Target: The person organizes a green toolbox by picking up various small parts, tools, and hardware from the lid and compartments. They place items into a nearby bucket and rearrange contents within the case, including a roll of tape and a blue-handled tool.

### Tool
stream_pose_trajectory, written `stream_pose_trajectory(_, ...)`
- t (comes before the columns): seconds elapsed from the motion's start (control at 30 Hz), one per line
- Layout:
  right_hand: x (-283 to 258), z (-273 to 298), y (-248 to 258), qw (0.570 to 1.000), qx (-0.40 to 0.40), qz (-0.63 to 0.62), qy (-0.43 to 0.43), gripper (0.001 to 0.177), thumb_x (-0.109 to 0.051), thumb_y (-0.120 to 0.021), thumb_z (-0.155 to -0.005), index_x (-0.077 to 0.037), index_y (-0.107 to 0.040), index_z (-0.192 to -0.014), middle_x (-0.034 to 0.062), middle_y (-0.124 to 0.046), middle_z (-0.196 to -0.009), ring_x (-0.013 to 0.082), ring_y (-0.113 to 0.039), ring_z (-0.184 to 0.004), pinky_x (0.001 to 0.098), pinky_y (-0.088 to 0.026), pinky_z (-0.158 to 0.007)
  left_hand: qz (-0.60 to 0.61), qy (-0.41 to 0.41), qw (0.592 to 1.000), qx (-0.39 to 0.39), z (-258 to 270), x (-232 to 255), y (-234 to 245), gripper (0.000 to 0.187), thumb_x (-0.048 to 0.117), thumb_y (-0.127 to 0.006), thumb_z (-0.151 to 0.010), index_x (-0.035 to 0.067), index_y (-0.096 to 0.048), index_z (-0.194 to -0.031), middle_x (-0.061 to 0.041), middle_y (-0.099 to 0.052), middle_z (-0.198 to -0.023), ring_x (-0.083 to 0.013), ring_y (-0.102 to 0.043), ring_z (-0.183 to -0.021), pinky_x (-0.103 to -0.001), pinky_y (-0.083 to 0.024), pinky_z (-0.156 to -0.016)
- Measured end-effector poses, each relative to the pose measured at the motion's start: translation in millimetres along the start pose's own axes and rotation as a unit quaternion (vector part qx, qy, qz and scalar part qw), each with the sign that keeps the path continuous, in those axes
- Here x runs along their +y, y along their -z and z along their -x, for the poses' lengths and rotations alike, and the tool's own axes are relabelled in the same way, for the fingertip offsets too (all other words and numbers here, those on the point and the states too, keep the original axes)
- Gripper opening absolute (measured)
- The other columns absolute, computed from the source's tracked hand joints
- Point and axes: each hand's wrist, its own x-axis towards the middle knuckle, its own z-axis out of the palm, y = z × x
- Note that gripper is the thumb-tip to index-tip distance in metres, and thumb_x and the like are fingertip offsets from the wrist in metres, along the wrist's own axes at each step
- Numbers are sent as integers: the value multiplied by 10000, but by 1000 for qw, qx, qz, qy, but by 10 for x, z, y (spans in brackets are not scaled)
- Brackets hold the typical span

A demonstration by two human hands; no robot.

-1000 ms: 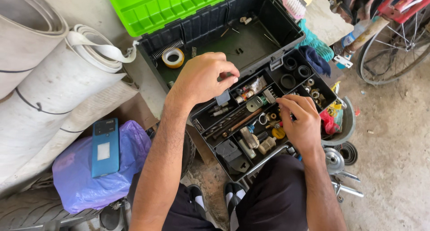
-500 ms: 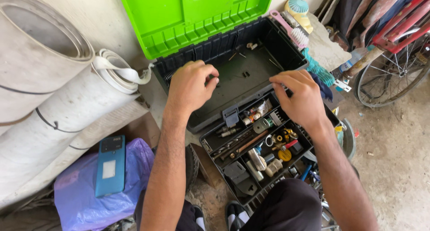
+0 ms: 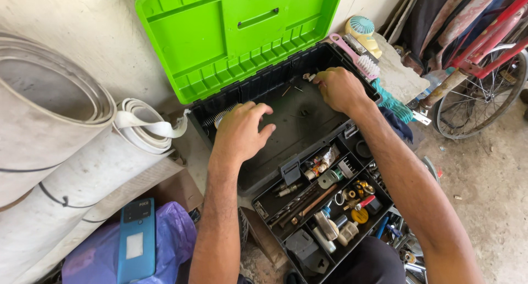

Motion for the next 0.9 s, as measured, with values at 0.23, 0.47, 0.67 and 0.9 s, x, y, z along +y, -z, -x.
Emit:
stream_pose_trajectory(0.23, 14, -275, -208, 997, -75, -2, -11, 288, -100, -650, -874, -115, -762, -1139, 141, -735, -1072, 372, -694, -998, 485, -560, -858, 33, 68, 997, -34, -104, -162, 64, 296, 231, -783, -854, 103, -725, -1115, -83, -736, -964, -279, -715, -896, -420, -566, -758)
stream_pose_trajectory(0.47, -14, -516, -330, 989, -149, 16, 7, 296, -129, -708, -866, -123, -755, -1158, 126, -727, -1102, 356, -683, -1046, 475, -562, -865, 40, 119, 989, -73, -176, -176, 54, 286, 233, -780, -848, 116, -740, -1107, -74, -745, -964, -275, -723, -881, -421, -569, -760)
stream_pose_trajectory(0.67, -34, -527, -356, 991, -132, -3, 3, 276, -102, -694, -849, -65, -739, -1118, 148, -733, -1086, 362, -699, -1019, 466, -571, -859, 47, 151, 983, -94, -208, -152, 46, 286, 242, -777, -854, 139, -743, -1119, -50, -749, -957, -229, -736, -845, -400, -585, -746)
stream_pose_trajectory(0.9, -31, -513, -385, 994, -106, -27, 21, 236, -114, -698, -848, -88, -769, -1071, 168, -713, -1030, 378, -700, -949, 474, -572, -815, 38, 142, 985, -88, -187, -188, 16, 262, 216, -770, -859, 120, -743, -1101, -62, -754, -952, -243, -734, -850, -405, -584, -748)
